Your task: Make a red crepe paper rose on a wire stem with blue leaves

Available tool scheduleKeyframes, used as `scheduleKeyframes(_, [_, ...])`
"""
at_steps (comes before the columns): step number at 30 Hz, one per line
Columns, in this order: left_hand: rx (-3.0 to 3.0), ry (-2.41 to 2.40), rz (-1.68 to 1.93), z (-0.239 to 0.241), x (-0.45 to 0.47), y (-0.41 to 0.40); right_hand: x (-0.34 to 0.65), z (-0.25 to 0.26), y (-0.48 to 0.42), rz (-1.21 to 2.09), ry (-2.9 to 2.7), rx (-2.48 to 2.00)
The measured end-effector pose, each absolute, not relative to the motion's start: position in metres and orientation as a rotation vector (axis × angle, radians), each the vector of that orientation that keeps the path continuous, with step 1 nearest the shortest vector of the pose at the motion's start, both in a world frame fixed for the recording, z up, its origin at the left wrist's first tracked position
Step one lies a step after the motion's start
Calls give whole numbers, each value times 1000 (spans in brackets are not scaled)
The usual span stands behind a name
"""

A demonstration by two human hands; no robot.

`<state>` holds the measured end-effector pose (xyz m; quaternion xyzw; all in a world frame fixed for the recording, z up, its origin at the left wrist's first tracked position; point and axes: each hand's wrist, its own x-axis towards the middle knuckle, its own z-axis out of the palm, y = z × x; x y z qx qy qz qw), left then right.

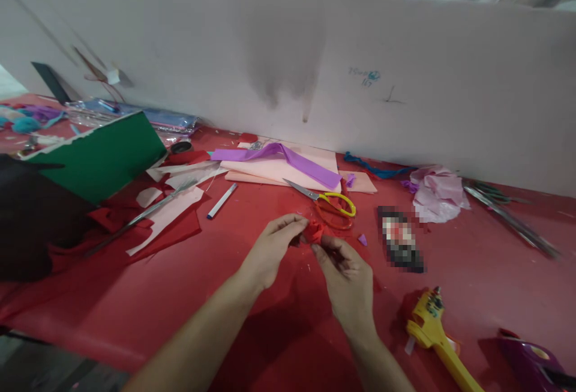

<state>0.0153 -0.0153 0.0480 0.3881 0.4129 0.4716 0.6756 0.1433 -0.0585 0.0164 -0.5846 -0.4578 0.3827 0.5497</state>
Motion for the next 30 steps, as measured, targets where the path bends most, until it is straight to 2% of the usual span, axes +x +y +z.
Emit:
scheduleKeyframes(11, [849,923,1086,43,10,-9,145,19,-60,1036,-999,-1362])
scheduleKeyframes(18, [1019,906,837,41,13,-10,147,20,-59,1039,-1005,-1305])
scheduleKeyframes(30, [1077,681,898,32,6,-4,148,18,-55,966,-932,-1236])
